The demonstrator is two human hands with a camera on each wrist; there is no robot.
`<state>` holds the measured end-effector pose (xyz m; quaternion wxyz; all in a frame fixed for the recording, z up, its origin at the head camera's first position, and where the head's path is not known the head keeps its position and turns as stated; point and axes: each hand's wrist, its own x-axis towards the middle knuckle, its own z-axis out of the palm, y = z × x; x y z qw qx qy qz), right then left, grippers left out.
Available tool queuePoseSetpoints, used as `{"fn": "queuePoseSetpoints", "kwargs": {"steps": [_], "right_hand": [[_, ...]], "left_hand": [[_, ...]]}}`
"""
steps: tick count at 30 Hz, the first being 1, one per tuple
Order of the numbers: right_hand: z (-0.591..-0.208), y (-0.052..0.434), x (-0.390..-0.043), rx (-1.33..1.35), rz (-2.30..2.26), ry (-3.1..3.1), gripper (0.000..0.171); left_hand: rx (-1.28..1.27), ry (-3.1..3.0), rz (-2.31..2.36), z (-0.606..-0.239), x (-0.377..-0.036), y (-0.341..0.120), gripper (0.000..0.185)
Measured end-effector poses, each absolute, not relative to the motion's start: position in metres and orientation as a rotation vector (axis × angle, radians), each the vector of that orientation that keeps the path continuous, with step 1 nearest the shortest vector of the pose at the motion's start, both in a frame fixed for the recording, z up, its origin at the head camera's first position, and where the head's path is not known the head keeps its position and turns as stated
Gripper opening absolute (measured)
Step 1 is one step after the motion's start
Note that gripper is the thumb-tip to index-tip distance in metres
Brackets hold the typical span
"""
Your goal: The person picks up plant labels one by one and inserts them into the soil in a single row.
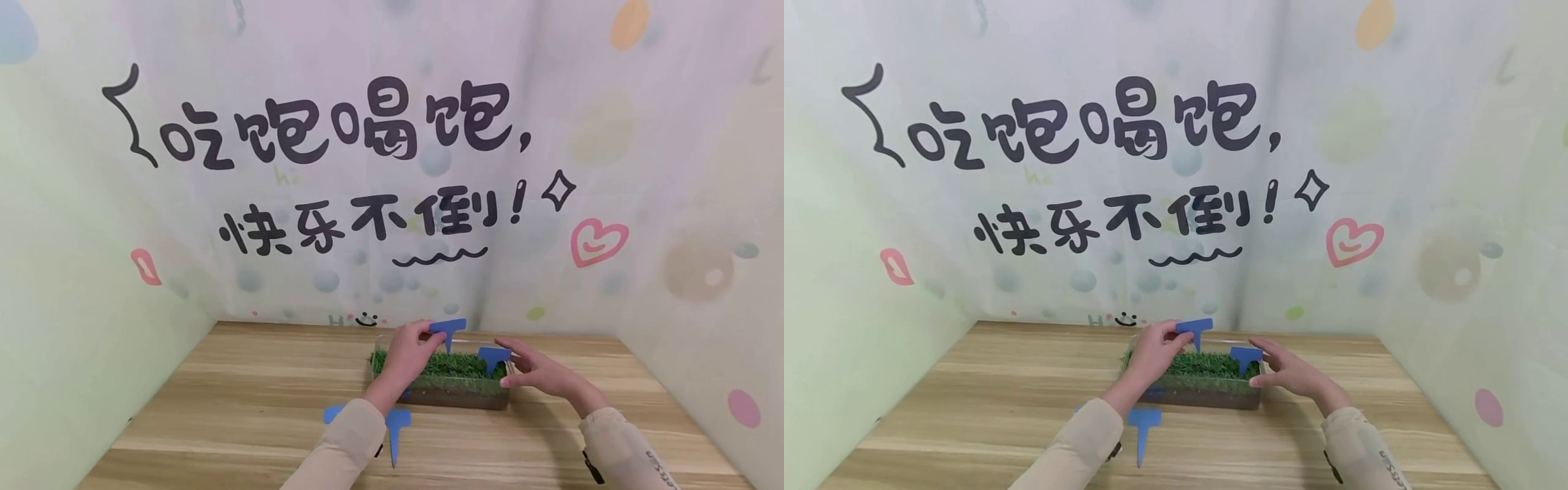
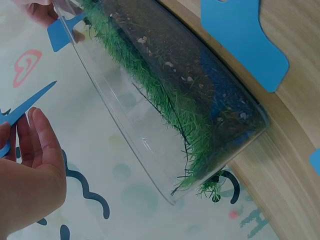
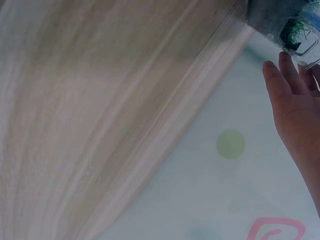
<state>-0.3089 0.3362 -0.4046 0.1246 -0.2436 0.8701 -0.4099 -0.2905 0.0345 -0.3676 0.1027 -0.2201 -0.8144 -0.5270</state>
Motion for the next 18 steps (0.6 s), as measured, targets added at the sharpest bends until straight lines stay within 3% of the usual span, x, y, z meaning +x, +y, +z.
{"fn": "queuePoseSetpoints", "kwargs": {"steps": [18], "right_hand": [[-0.4048,0.3363,-0.3088,-0.712,-1.200,2.526,0.087]], "left_hand": [[-0.599,-2.438,-1.722,-0.3724,-0.2931,0.0356,0.022]]}}
